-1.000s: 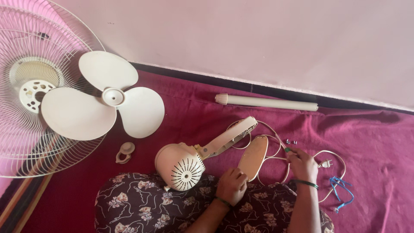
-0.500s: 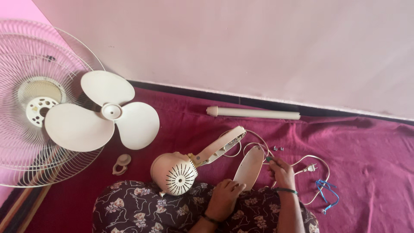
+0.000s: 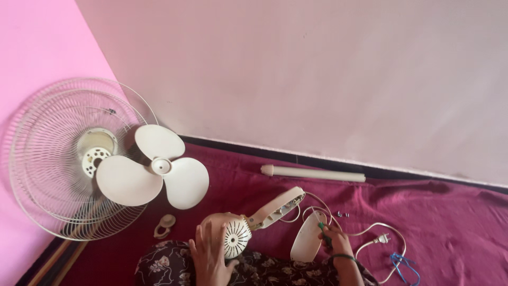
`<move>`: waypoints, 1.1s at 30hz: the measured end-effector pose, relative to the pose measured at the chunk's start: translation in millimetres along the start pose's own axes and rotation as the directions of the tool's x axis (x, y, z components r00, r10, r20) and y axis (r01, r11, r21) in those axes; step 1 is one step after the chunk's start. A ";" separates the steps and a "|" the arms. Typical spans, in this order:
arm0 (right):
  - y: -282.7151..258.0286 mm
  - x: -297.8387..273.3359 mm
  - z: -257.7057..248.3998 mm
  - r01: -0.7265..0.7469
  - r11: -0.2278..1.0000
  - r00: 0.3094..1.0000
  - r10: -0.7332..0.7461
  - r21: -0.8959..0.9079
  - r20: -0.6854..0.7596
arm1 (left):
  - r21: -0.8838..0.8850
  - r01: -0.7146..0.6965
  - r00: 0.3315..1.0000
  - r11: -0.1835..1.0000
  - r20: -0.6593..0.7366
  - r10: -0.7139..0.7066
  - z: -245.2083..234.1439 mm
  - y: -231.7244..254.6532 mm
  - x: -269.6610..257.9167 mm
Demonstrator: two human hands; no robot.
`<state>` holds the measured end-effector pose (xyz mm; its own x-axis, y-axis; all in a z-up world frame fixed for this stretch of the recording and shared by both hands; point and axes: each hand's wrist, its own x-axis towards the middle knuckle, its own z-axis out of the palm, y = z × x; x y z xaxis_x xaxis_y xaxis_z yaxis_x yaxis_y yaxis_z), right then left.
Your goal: The person sits on a maroon cloth and uses a screwdriver to remove screws from the base of a disassembled electric fan. They open the base cover, adjust internal wiring, then close the cover and re-secure it with screws.
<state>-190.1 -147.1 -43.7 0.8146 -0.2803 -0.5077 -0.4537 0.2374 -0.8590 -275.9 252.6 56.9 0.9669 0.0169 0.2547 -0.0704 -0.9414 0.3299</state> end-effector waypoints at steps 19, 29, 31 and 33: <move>6.9 -11.6 10.6 -0.062 0.936 0.996 0.036 0.348 0.081 | -0.067 0.048 0.999 0.997 -0.009 -0.048 3.3 -1.4 40.3; 7.9 -20.8 47.0 -0.174 0.875 0.977 0.095 0.452 0.192 | 0.076 0.336 0.849 0.939 0.408 -0.337 -44.4 5.4 124.4; 2.2 -25.3 53.1 -0.210 0.887 0.970 0.137 0.412 0.200 | 0.167 0.350 0.822 0.922 0.416 -0.388 -46.1 11.1 142.8; -0.6 -28.6 55.9 -0.249 0.898 0.962 0.184 0.363 0.204 | 0.255 0.370 0.801 0.893 0.399 -0.446 -44.3 17.5 152.5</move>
<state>-193.0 -87.2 -25.0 0.7736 -0.0366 -0.6327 -0.4786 0.6207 -0.6211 -140.5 253.5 141.8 0.9040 0.2985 -0.3061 0.3572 -0.9208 0.1569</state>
